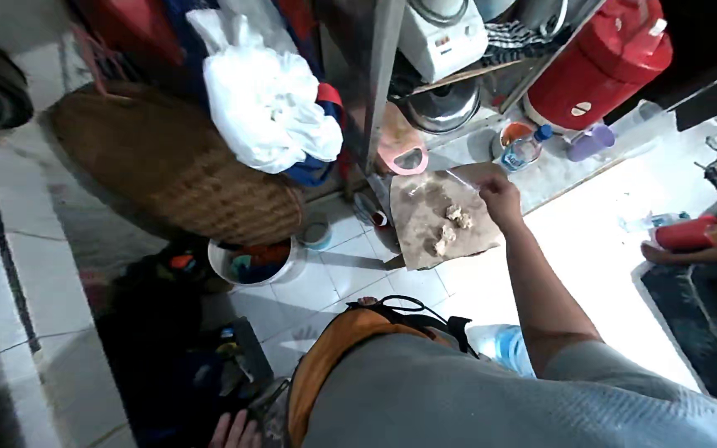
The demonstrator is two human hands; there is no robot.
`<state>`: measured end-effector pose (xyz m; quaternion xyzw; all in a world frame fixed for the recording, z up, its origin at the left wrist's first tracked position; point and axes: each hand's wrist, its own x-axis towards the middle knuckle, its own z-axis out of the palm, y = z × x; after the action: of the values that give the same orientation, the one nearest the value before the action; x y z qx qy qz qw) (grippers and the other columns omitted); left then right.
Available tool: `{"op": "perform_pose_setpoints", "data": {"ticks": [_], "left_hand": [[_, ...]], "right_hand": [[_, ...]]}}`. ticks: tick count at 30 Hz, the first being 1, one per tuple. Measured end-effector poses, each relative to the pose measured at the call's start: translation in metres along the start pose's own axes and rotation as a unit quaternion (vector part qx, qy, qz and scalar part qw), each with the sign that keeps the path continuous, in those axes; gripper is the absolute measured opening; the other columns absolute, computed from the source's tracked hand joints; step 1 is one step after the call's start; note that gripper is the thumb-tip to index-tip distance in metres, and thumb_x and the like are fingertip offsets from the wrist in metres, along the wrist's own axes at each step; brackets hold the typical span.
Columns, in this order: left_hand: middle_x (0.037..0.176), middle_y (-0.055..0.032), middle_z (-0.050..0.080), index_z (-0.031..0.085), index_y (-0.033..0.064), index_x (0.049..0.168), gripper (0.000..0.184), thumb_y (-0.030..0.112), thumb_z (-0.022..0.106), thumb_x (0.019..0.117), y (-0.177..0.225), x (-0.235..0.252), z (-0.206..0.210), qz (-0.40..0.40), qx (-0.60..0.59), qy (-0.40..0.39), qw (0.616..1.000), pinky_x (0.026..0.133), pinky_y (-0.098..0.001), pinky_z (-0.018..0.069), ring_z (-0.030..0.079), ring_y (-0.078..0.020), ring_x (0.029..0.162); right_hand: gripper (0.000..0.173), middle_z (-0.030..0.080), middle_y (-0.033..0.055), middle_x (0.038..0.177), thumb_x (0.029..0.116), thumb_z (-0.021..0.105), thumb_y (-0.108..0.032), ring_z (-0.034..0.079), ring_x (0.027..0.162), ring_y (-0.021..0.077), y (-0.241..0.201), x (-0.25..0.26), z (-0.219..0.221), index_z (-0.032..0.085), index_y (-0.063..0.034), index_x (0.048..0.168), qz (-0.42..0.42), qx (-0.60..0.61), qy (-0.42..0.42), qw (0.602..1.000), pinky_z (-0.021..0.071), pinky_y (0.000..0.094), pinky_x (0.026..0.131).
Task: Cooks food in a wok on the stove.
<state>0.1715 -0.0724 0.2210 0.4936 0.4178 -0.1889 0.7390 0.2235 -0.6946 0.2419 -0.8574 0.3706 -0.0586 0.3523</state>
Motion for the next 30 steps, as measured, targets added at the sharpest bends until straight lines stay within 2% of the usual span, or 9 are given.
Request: {"op": "perform_pose_setpoints", "data": {"ticks": [2, 6, 9, 11, 16, 19, 22, 24, 30], "left_hand": [[0.107, 0.0021, 0.075, 0.055, 0.0158, 0.13, 0.062, 0.054, 0.01, 0.1092, 0.0, -0.003, 0.02, 0.006, 0.017, 0.015, 1.0, 0.071, -0.0289, 0.0601, 0.073, -0.0112, 0.086], [0.106, 0.0033, 0.075, 0.057, 0.0169, 0.126, 0.055, 0.049, 0.016, 0.1107, -0.011, -0.007, 0.034, -0.007, 0.037, 0.032, 0.999, 0.07, -0.0281, 0.06, 0.074, -0.0106, 0.086], [0.104, 0.0017, 0.075, 0.057, 0.015, 0.124, 0.051, 0.044, 0.017, 0.1119, -0.019, -0.018, 0.045, -0.012, 0.031, 0.066, 0.997, 0.068, -0.0277, 0.0598, 0.074, -0.0112, 0.084], [0.102, 0.0005, 0.075, 0.056, 0.0135, 0.126, 0.051, 0.042, 0.016, 0.1124, -0.023, -0.023, 0.048, -0.009, 0.025, 0.076, 0.997, 0.069, -0.0279, 0.0598, 0.073, -0.0118, 0.083], [0.104, -0.0021, 0.074, 0.056, 0.0114, 0.127, 0.047, 0.04, 0.021, 0.1122, -0.03, -0.031, 0.049, -0.003, 0.02, 0.101, 0.995, 0.07, -0.0289, 0.0582, 0.072, -0.0122, 0.082], [0.119, -0.0108, 0.066, 0.049, 0.0046, 0.138, 0.047, 0.036, 0.025, 0.1119, -0.024, -0.04, 0.052, 0.004, 0.004, 0.137, 0.991, 0.079, -0.0338, 0.0552, 0.068, -0.0174, 0.092], [0.126, -0.0157, 0.065, 0.048, 0.0026, 0.142, 0.046, 0.033, 0.03, 0.1123, -0.024, -0.042, 0.031, -0.002, -0.052, 0.15, 0.987, 0.085, -0.037, 0.0533, 0.067, -0.0217, 0.099], [0.121, -0.015, 0.067, 0.05, 0.0033, 0.14, 0.046, 0.034, 0.031, 0.1124, -0.025, -0.041, 0.007, 0.005, -0.083, 0.155, 0.984, 0.082, -0.0369, 0.0541, 0.068, -0.0218, 0.094], [0.112, -0.0097, 0.07, 0.05, 0.0049, 0.137, 0.047, 0.035, 0.023, 0.1125, 0.04, -0.073, -0.082, 0.188, -0.19, 0.226, 0.937, 0.074, -0.033, 0.0565, 0.069, -0.0178, 0.085]], "right_hand": [[0.044, 0.063, 0.0258, 0.131, 0.0931, 0.067, -0.003, 0.063, 0.117, 0.0407, 0.033, 0.026, 0.008, 0.06, -0.0007, 0.137, 0.054, -0.021, -0.069, 0.996, 0.05, 0.0586, 0.1], [0.083, 0.056, 0.0309, 0.137, 0.0734, 0.09, -0.008, 0.058, 0.12, 0.0503, 0.084, 0.06, 0.054, 0.052, -0.0103, 0.147, 0.025, -0.102, -0.202, 0.974, 0.0467, 0.0706, 0.098], [0.082, 0.053, 0.0294, 0.142, 0.0749, 0.092, -0.024, 0.052, 0.127, 0.0521, 0.069, 0.063, 0.07, 0.053, -0.0164, 0.147, 0.02, -0.203, -0.227, 0.952, 0.0383, 0.0783, 0.099], [0.078, 0.053, 0.0291, 0.141, 0.076, 0.09, -0.023, 0.052, 0.126, 0.0529, 0.058, 0.064, 0.075, 0.055, -0.0156, 0.145, 0.022, -0.228, -0.226, 0.947, 0.0372, 0.0785, 0.099], [0.064, 0.06, 0.0302, 0.133, 0.0808, 0.087, -0.028, 0.059, 0.119, 0.052, 0.071, 0.057, 0.068, 0.061, -0.0094, 0.136, -0.01, -0.194, -0.182, 0.964, 0.0461, 0.0756, 0.094], [0.075, 0.049, 0.0364, 0.144, 0.0852, 0.084, -0.024, 0.049, 0.133, 0.0534, 0.037, 0.047, 0.059, 0.049, 0.0013, 0.146, 0.001, -0.191, -0.185, 0.964, 0.0405, 0.0679, 0.109], [0.073, 0.047, 0.0439, 0.139, 0.0839, 0.083, -0.008, 0.049, 0.128, 0.0592, 0.005, 0.033, 0.061, 0.047, 0.0082, 0.145, -0.075, -0.146, -0.156, 0.974, 0.0404, 0.0691, 0.106], [0.073, 0.049, 0.0437, 0.136, 0.0826, 0.079, -0.004, 0.055, 0.119, 0.0548, -0.029, 0.022, 0.071, 0.046, 0.0092, 0.146, -0.134, -0.129, -0.18, 0.966, 0.0449, 0.0621, 0.103], [0.072, 0.053, 0.0351, 0.137, 0.08, 0.077, -0.005, 0.056, 0.12, 0.0425, -0.198, -0.073, 0.166, 0.047, 0.0066, 0.144, -0.336, 0.015, -0.361, 0.87, 0.0488, 0.0567, 0.1]]}}
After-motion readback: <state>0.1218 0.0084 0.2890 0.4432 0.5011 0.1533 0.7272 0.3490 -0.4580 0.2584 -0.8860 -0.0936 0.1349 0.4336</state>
